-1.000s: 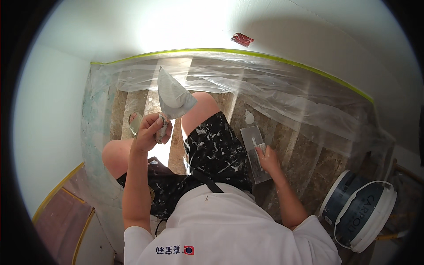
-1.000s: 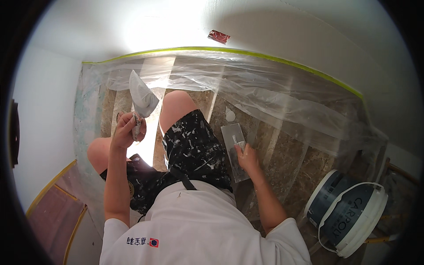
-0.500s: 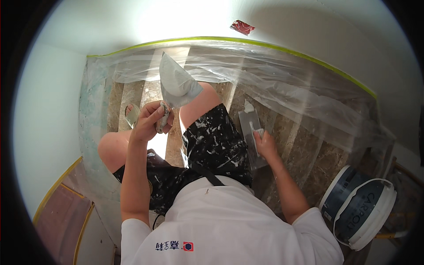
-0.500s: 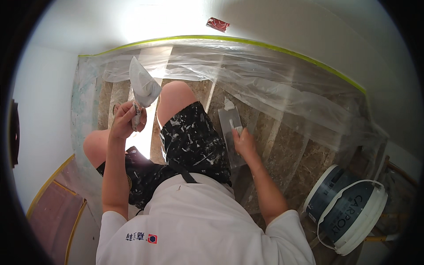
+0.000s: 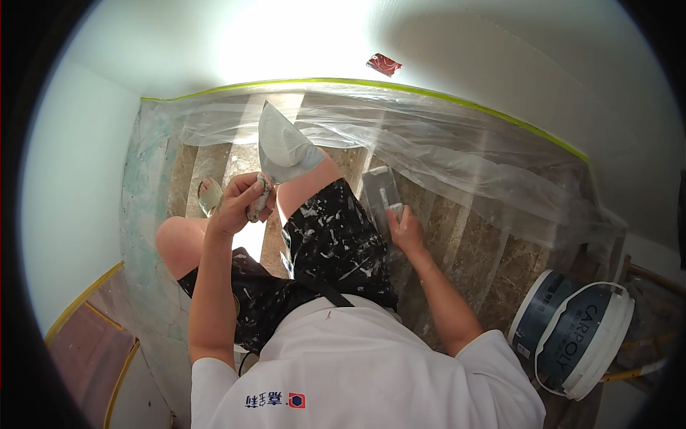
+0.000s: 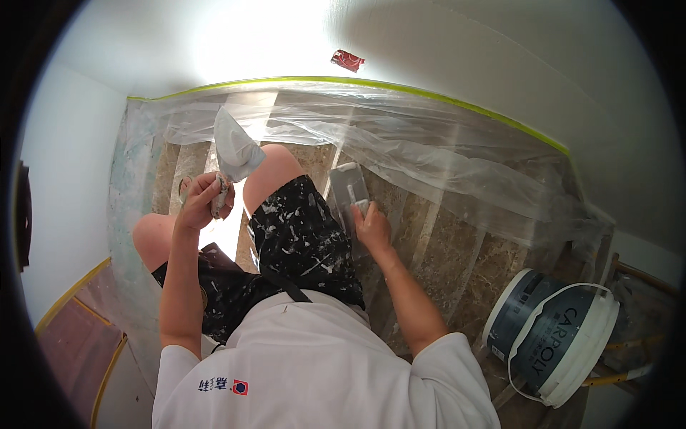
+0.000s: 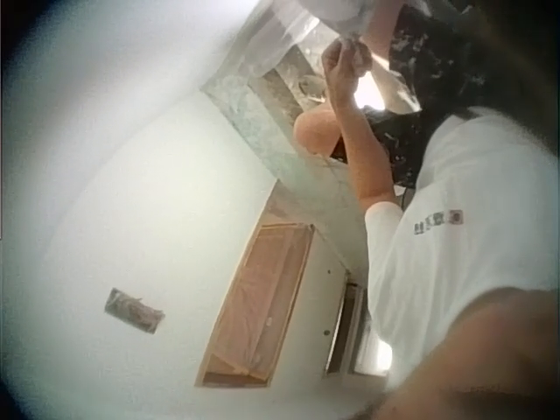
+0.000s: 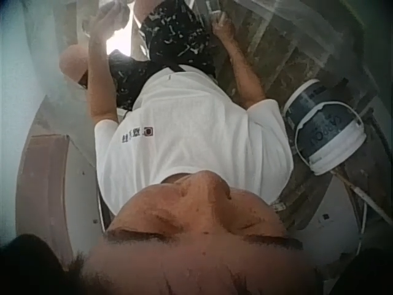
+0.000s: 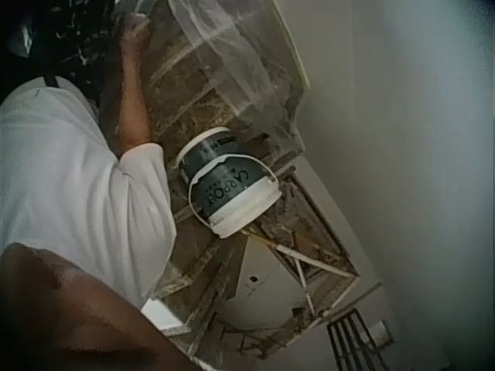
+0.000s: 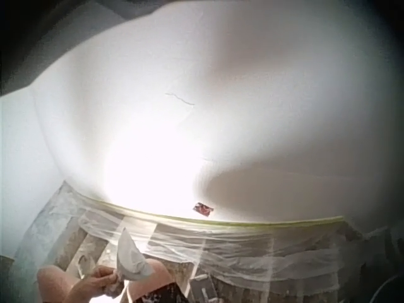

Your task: Applying plaster or joint compound to a wall and ceiling using a trowel and putty knife.

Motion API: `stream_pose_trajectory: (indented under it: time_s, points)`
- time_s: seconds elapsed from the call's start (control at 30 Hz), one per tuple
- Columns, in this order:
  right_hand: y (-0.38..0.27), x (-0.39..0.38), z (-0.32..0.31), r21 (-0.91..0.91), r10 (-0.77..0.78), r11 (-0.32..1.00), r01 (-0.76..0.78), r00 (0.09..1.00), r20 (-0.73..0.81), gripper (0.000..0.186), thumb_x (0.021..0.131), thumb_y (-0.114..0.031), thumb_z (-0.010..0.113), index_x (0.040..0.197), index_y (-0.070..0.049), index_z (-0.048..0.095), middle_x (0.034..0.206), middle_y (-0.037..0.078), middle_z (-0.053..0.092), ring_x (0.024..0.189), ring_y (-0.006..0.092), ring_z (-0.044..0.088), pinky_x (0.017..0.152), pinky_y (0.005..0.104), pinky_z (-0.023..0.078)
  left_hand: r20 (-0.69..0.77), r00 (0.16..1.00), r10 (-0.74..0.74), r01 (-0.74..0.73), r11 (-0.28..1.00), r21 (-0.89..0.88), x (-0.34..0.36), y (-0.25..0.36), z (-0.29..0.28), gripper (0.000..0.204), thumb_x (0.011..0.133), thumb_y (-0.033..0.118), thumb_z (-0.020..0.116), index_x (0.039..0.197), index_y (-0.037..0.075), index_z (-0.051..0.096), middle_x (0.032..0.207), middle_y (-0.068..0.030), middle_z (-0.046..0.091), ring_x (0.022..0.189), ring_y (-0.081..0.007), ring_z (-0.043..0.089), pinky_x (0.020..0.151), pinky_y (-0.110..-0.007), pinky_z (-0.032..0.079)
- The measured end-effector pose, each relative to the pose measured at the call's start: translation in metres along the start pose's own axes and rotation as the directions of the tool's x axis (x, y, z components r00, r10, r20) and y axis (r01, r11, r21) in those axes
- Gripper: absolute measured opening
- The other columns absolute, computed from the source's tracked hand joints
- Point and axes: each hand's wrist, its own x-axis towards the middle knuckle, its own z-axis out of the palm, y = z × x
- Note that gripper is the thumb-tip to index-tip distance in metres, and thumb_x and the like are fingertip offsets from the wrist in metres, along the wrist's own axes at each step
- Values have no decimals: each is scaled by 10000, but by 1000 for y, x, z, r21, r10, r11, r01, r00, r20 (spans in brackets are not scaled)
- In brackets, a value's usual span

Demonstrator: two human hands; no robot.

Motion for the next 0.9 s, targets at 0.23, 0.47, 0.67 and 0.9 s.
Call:
stream_pose_trajectory:
  time_s: [0.23,0.47,0.67,0.9]
  points:
    - [-16,-21,-16,89,-153,984,158,987,-55,449,919,-445,553,983,-2,518,714,256,618,703,466,610,585,523,472,-30,999,35,-35,999,6,2,1,1,236,990,240,504,913,32,583,710,-79,595,492,-122,518,439,-234,412]
    - [-18,26,-91,752,345,644,-141,931,-121,424,960,-425,519,833,-20,534,619,103,585,467,242,581,448,373,452,-66,997,30,-30,1000,-1,2,-5,-8,213,995,218,488,943,35,583,711,-84,593,499,-135,525,442,-247,424]
    - [-31,23,-109,847,321,476,-236,944,83,431,956,-452,527,832,-39,525,613,52,540,442,148,528,422,318,442,-103,994,34,-27,997,73,-2,3,2,207,994,217,493,961,37,590,724,-77,609,506,-127,532,444,-242,418]
    - [-46,3,-101,942,208,281,-181,970,124,329,947,-385,581,941,-59,538,622,8,516,467,110,518,430,284,432,-291,954,73,34,938,344,3,19,57,253,983,244,526,979,8,617,688,-35,593,499,-81,514,428,-208,383]
